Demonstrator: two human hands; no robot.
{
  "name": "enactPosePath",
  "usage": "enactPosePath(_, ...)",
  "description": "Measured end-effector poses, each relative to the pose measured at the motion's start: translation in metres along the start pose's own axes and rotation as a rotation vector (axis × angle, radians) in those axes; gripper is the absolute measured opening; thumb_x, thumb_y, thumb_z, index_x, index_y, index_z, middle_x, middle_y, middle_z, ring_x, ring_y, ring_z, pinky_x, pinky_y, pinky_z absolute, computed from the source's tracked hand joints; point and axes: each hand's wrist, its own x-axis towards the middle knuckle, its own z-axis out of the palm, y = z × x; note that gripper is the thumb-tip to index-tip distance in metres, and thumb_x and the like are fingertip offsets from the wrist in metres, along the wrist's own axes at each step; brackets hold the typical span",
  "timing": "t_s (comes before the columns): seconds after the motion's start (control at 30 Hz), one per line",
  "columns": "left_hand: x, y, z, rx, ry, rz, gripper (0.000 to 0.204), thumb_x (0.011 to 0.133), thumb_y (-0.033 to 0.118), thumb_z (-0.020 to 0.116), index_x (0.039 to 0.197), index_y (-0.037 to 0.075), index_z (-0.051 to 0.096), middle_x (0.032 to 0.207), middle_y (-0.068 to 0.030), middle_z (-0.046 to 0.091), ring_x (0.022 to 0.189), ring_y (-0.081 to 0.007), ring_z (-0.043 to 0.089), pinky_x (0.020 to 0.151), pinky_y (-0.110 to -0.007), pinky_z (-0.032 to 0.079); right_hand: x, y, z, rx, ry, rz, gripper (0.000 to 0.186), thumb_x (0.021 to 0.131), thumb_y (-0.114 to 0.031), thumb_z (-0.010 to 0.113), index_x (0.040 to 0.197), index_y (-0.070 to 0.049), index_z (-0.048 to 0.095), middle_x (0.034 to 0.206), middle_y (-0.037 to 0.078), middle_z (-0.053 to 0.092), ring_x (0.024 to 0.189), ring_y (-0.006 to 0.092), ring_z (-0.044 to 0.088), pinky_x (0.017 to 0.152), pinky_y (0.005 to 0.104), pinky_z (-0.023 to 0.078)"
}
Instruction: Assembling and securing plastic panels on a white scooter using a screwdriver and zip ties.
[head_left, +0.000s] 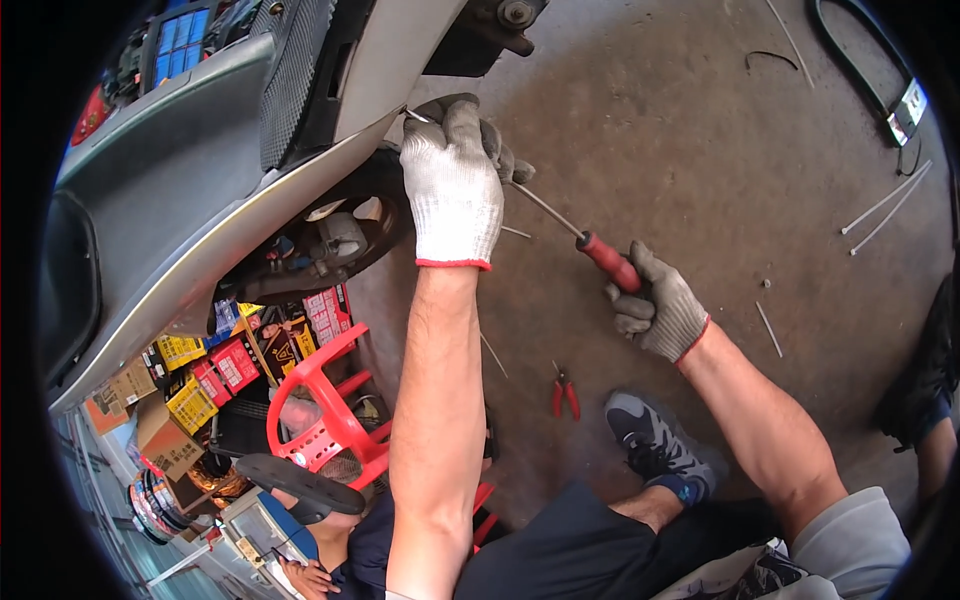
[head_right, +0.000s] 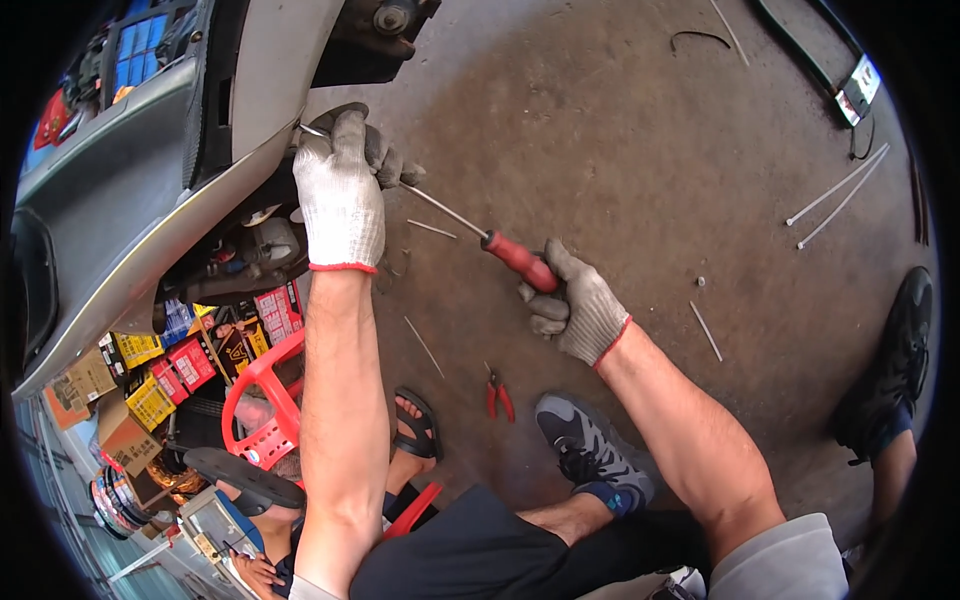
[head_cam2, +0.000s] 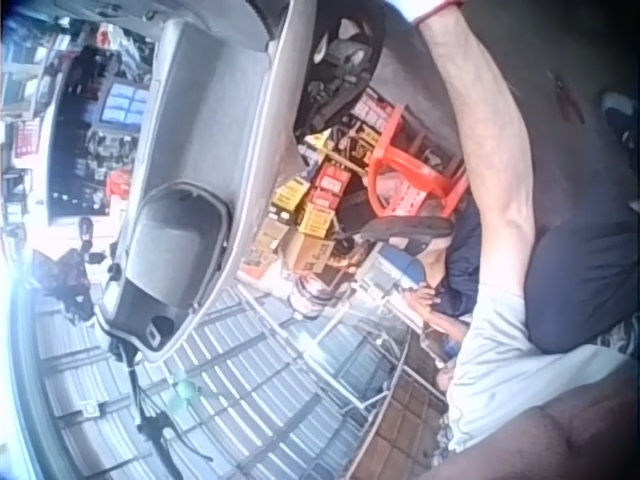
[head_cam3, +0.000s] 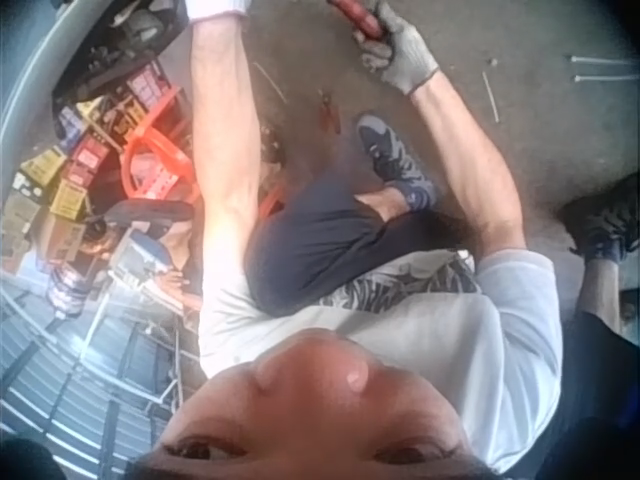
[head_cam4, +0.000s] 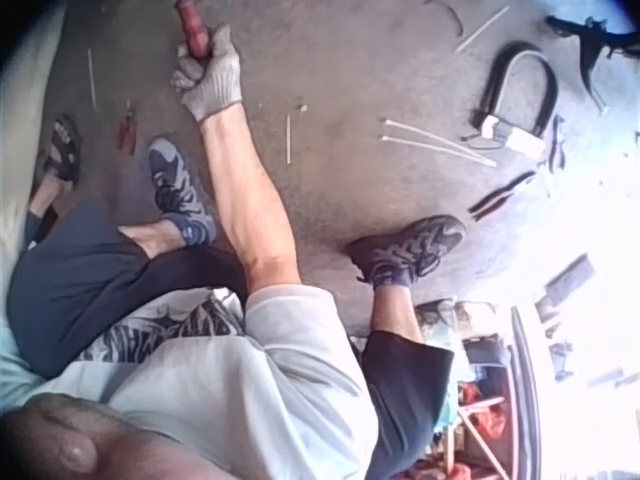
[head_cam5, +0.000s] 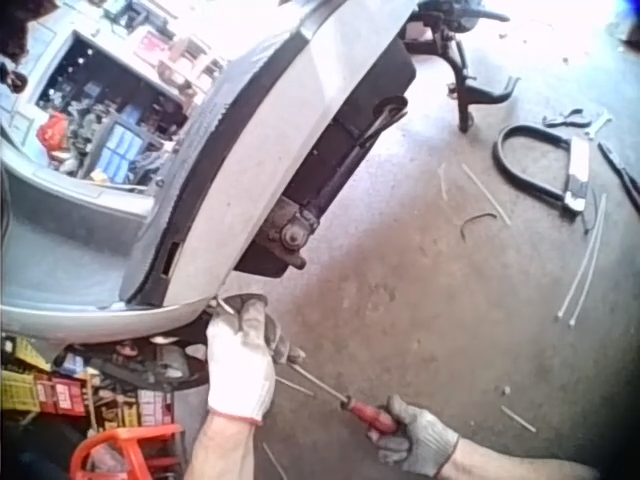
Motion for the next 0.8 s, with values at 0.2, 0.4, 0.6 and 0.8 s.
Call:
enactPosePath(0.2,0.003,0.0,0.0,-0.016,0.005,-0.003,0.012,0.105,0.011,0.047,0.099,0.001,0.05,0.063,-0.0034,0.047,0.045,-0.0136,0.045,0.049,-0.036,0.055,0.001,-0.002,0.0,0.045,0.009,-0.043,0.052,0.106,-0.043,0.055,0.142,-0.007,0.049,0.095,0.006,0.059,0.057,0.0087,0.043,0.052,0.0267,0.039)
enactPosePath(0.4,0.002,0.001,0.001,-0.005,0.017,0.006,0.012,0.105,0.011,0.047,0.103,-0.001,0.051,0.063,-0.0041,0.048,0.046,-0.0137,0.045,0.049,-0.035,0.054,0.001,0.0,-0.003,0.015,0.042,-0.069,0.057,0.105,-0.041,0.056,0.148,-0.006,0.044,0.098,0.006,0.058,0.057,0.0078,0.042,0.052,0.0261,0.041)
enactPosePath(0.6,0.003,0.001,0.002,-0.057,0.015,0.012,0.015,0.105,0.012,0.048,0.107,-0.002,0.052,0.063,-0.0038,0.048,0.045,-0.0133,0.044,0.049,-0.035,0.053,-0.001,-0.01,0.0,-0.02,-0.045,-0.042,0.056,0.106,-0.039,0.056,0.149,-0.007,0.043,0.098,0.005,0.058,0.063,0.0114,0.046,0.06,0.0302,0.045)
enactPosePath(0.8,0.003,0.001,0.0,-0.009,0.002,-0.005,0.022,0.105,0.016,0.051,0.114,-0.004,0.056,0.068,-0.0012,0.044,0.051,-0.0121,0.043,0.054,-0.037,0.055,-0.004,-0.003,0.009,0.075,0.203,-0.132,0.052,0.108,-0.042,0.052,0.146,-0.008,0.046,0.095,0.006,0.057,0.052,0.0071,0.035,0.046,0.0244,0.033)
